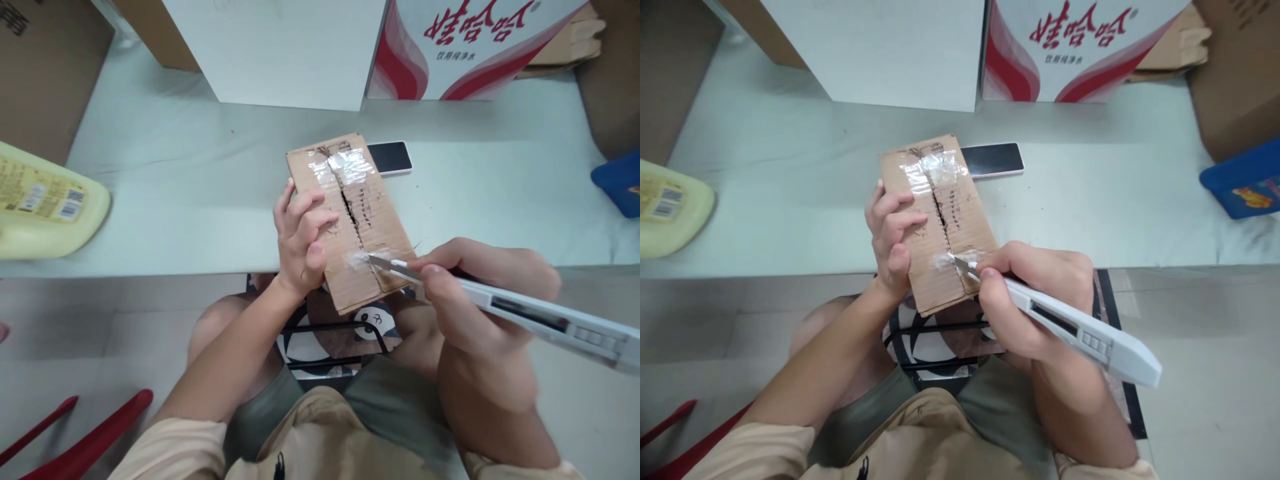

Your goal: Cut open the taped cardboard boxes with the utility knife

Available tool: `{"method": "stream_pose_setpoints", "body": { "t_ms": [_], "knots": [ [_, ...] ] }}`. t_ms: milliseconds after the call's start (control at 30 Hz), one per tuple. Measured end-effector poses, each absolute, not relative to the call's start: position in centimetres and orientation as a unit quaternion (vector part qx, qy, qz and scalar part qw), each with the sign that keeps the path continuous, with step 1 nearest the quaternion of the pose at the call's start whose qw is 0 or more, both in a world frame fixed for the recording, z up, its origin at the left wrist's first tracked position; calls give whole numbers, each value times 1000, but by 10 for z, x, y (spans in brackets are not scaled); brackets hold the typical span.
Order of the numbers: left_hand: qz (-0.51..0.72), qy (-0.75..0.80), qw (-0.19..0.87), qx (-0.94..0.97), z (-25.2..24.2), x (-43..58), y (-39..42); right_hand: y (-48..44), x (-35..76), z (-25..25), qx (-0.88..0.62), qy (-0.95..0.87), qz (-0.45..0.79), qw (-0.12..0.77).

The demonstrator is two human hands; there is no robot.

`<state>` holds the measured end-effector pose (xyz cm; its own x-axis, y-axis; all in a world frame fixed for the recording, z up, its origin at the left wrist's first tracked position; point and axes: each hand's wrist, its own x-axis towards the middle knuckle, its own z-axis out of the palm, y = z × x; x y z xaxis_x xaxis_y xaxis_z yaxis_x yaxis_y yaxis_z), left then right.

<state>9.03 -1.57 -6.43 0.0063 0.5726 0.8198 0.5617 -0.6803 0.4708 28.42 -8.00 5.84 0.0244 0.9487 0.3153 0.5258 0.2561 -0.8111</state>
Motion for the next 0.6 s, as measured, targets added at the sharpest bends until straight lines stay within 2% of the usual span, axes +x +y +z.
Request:
{"method": "stream_pose_setpoints", "body": {
  "t_ms": [167, 367, 600],
  "knots": [
    [564, 437, 0, 700, -68, 89, -16, -76, 292, 53, -542, -667, 249, 446],
    [583, 404, 1, 705, -67, 91, -15, -75, 301, 46, -533, -675, 232, 455],
    [579, 419, 35, 698, -70, 89, -16, -75, 297, 48, -516, -702, 243, 426]
  ]
}}
